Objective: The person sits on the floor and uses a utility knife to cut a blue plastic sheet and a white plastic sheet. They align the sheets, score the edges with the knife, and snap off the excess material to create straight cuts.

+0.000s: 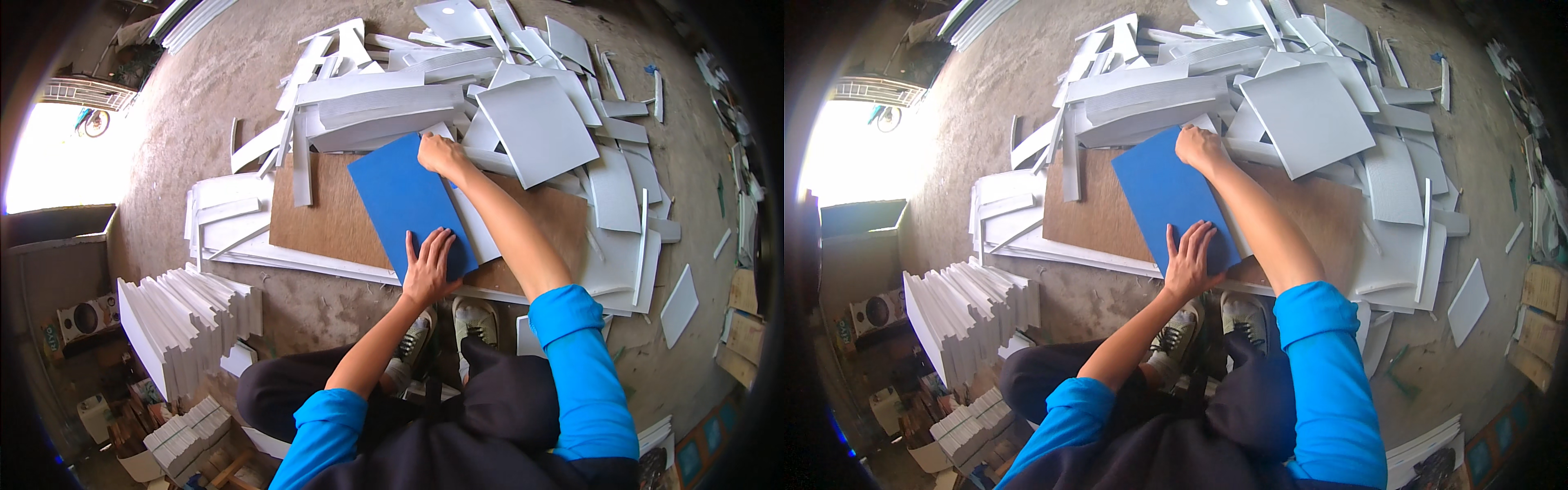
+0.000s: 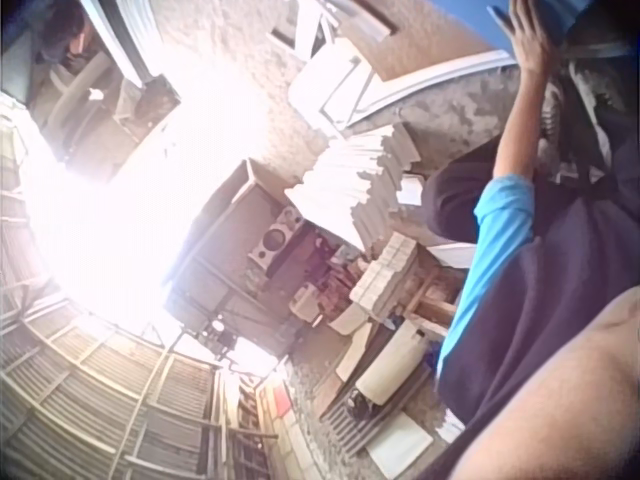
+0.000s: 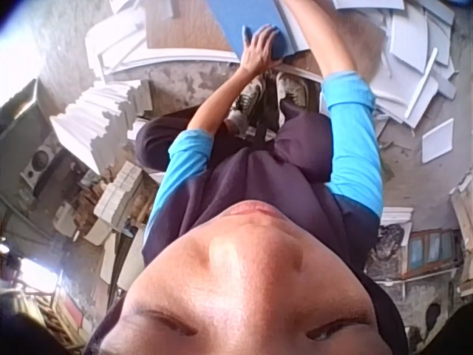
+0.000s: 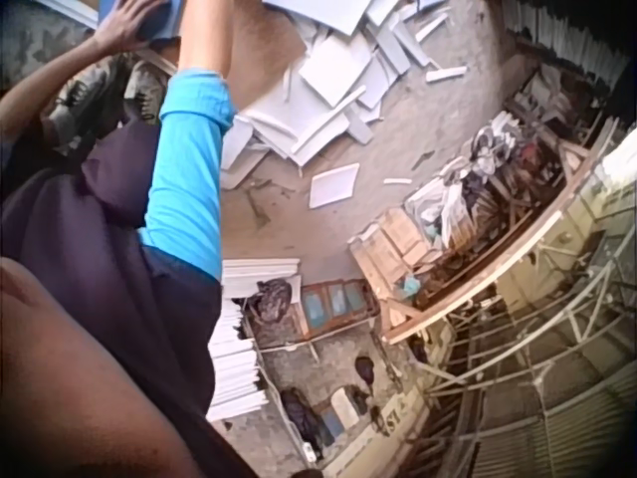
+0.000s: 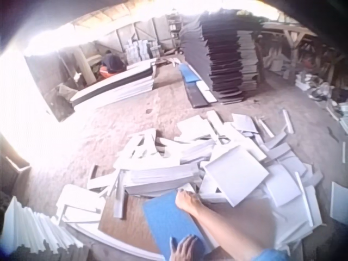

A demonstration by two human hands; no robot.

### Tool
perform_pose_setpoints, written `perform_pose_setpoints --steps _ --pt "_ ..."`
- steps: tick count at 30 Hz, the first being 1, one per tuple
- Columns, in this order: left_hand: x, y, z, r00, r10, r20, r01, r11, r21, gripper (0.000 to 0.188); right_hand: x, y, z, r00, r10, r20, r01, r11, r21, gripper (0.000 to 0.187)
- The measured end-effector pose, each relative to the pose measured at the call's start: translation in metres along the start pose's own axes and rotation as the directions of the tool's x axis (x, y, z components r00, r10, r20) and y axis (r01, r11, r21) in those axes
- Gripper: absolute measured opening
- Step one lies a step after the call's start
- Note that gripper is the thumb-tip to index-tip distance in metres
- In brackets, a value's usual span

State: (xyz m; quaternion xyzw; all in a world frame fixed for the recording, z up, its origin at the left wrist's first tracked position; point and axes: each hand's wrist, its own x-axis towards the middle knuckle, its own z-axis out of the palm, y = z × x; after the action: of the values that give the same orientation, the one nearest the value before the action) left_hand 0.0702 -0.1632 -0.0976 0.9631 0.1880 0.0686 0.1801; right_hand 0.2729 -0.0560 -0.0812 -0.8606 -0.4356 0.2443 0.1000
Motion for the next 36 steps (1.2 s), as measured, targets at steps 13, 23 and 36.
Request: perform_pose_setpoints --steps 13,23,36 --pt "-0.001 0.001 0.002 1.0 -0.008 -0.019 0.009 1.0 0.026 0.09 -0.165 0.055 0.03 0.972 0.053 0.229 -0.068 0.996 0.057 0.026" --pt "-0.003 0.005 0.0 0.996 -0.006 -0.086 0.007 1.0 0.016 0.085 -0.243 0.078 0.051 0.983 0.019 0.183 -0.036 0.995 0.089 0.02" --pt "0.01 0.0 0.006 0.99 -0.034 -0.136 0.042 0.998 0.055 0.084 -0.263 0.096 0.065 0.992 -0.011 0.125 0.003 0.998 0.066 0.025"
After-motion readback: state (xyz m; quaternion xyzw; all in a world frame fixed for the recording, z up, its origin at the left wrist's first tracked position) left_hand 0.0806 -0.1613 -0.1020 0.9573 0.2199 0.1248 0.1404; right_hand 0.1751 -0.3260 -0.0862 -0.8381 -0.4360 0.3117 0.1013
